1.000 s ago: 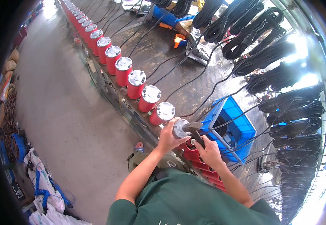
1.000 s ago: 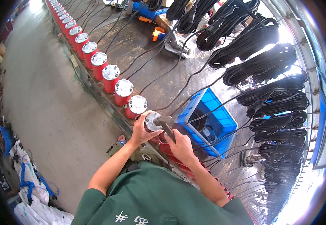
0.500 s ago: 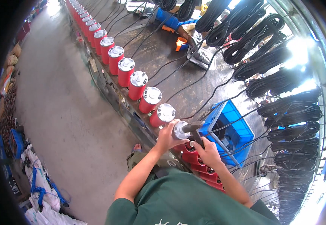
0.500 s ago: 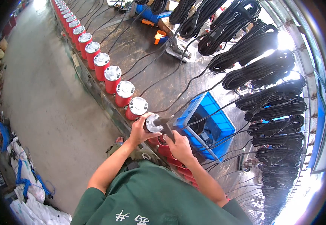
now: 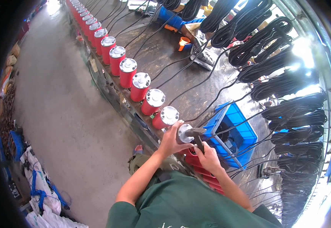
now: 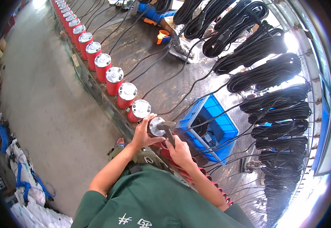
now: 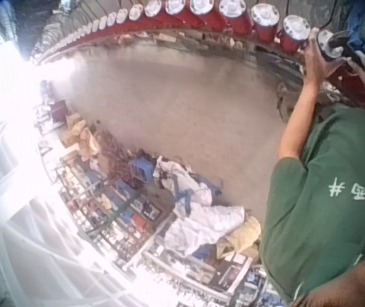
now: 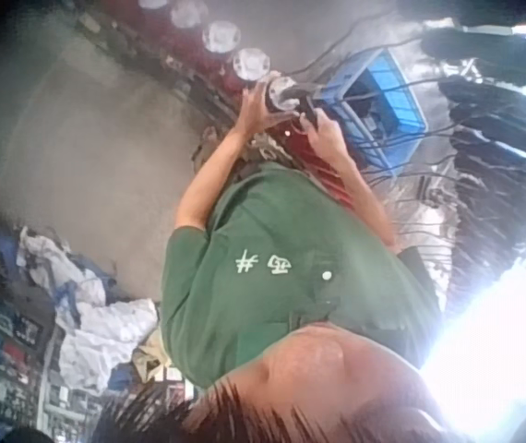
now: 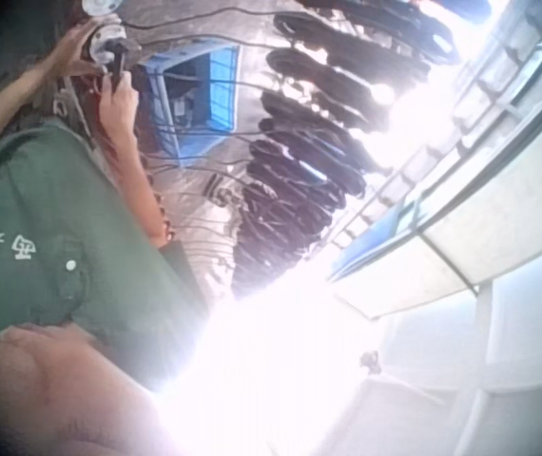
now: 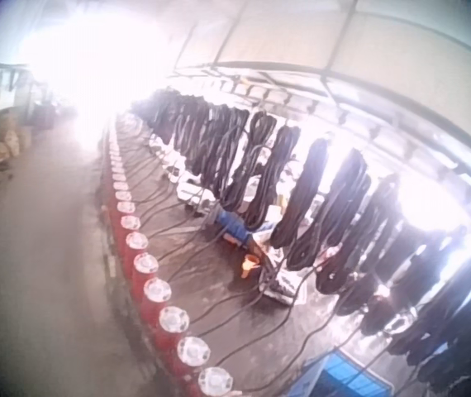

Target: The person picks up a component from a blue bin, fits it onto a red cylindrical pump base, and secures it by tapping it into place with a hammer.

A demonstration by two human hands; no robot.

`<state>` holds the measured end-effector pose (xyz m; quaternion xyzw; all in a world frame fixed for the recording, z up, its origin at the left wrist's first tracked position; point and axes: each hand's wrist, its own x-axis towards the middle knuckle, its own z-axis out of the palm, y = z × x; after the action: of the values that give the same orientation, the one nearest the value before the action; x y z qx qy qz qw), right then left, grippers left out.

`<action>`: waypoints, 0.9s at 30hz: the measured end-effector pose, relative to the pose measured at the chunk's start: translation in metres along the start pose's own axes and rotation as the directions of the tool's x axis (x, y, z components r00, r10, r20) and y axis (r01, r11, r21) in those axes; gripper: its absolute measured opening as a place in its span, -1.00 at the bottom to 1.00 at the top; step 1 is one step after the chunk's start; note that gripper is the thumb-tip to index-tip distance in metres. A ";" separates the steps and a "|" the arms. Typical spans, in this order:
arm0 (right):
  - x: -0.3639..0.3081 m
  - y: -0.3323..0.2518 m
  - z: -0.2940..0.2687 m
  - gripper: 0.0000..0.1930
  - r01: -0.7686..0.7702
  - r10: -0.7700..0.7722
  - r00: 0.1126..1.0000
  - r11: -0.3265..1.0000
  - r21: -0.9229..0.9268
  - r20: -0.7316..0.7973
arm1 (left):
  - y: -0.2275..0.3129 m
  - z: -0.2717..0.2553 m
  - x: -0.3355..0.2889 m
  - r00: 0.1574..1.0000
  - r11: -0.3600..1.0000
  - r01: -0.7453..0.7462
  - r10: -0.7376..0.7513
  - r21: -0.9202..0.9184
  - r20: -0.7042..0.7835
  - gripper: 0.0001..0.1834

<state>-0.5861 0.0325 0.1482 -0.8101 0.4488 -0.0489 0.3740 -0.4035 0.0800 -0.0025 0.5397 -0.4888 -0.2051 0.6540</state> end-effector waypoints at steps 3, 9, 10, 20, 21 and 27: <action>-0.004 -0.001 -0.001 -0.78 -0.083 0.085 0.995 0.996 0.044 -0.052 | 0.001 0.003 0.001 1.000 1.000 0.011 -0.011 0.005 0.016 0.15; -0.007 -0.006 -0.008 -0.71 -0.058 0.058 0.998 0.998 0.016 -0.012 | -0.008 -0.006 -0.021 0.999 0.996 0.018 -0.021 0.084 0.025 0.11; -0.006 -0.006 -0.011 -0.71 -0.102 0.101 0.994 0.995 -0.007 -0.036 | -0.012 -0.009 -0.028 0.999 0.993 0.016 -0.020 0.117 0.032 0.09; -0.003 0.001 0.009 -0.80 0.035 -0.033 0.997 0.999 0.022 -0.075 | -0.079 -0.004 -0.056 0.928 0.905 0.243 -0.321 0.348 0.187 0.25; -0.003 0.002 0.010 -0.80 -0.022 0.023 0.999 1.000 0.022 -0.045 | -0.083 -0.005 -0.056 0.959 0.927 0.156 -0.226 0.341 0.174 0.26; 0.000 0.008 -0.009 -0.75 0.023 -0.010 0.989 0.996 0.083 -0.151 | -0.089 0.000 -0.067 0.974 0.938 0.122 -0.175 0.323 0.142 0.25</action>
<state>-0.5954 0.0249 0.1495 -0.7912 0.4665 -0.1318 0.3728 -0.4100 0.1032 -0.1110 0.6526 -0.5263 -0.2188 0.4992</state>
